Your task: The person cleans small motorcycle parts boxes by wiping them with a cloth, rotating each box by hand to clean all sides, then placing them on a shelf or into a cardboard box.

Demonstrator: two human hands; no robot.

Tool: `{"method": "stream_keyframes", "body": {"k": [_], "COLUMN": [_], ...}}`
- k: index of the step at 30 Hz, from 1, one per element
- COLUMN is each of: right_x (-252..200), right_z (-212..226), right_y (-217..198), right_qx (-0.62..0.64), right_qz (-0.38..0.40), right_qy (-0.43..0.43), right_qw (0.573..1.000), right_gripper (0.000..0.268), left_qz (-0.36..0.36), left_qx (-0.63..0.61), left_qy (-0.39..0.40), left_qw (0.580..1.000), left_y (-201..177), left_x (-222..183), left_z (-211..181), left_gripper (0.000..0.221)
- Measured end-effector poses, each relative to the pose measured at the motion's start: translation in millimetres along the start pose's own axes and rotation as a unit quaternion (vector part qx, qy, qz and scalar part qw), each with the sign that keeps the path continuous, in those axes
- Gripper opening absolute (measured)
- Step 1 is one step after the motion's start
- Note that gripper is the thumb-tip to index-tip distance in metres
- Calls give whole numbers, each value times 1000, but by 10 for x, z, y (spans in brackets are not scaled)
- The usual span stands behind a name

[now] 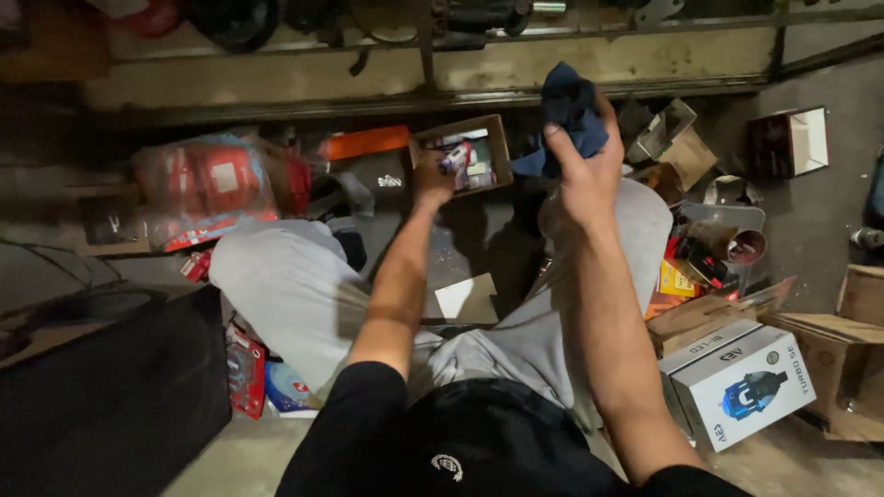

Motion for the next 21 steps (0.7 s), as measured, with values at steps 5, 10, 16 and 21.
{"method": "stream_keyframes", "body": {"k": [5, 10, 16, 21], "right_x": [27, -74, -127, -177], "right_z": [33, 8, 122, 103], "right_y": [119, 475, 639, 735], "right_qx": [-79, -73, -33, 37], "right_qz": [53, 92, 136, 129], "right_qy": [-7, 10, -4, 2], "right_qw": [995, 993, 990, 991], "right_gripper": [64, 63, 60, 60], "left_qz": [229, 388, 463, 445], "left_qx": [-331, -650, -704, -670], "left_qy": [-60, -67, -78, -99], "left_qw": [914, 650, 533, 586], "left_y": [-335, -1442, -2438, -2637], "left_x": [139, -62, -315, -357], "left_z": [6, -1008, -1797, -1741], "left_gripper": [31, 34, 53, 76]}}
Point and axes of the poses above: each hand's wrist, its own x-axis towards the middle knuckle, its own y-axis out of the palm, z = x × y, the point moved 2 cm from there along x, towards the middle knuckle, and after that the axes turned 11 degrees about -y, right-handed, at the moved point
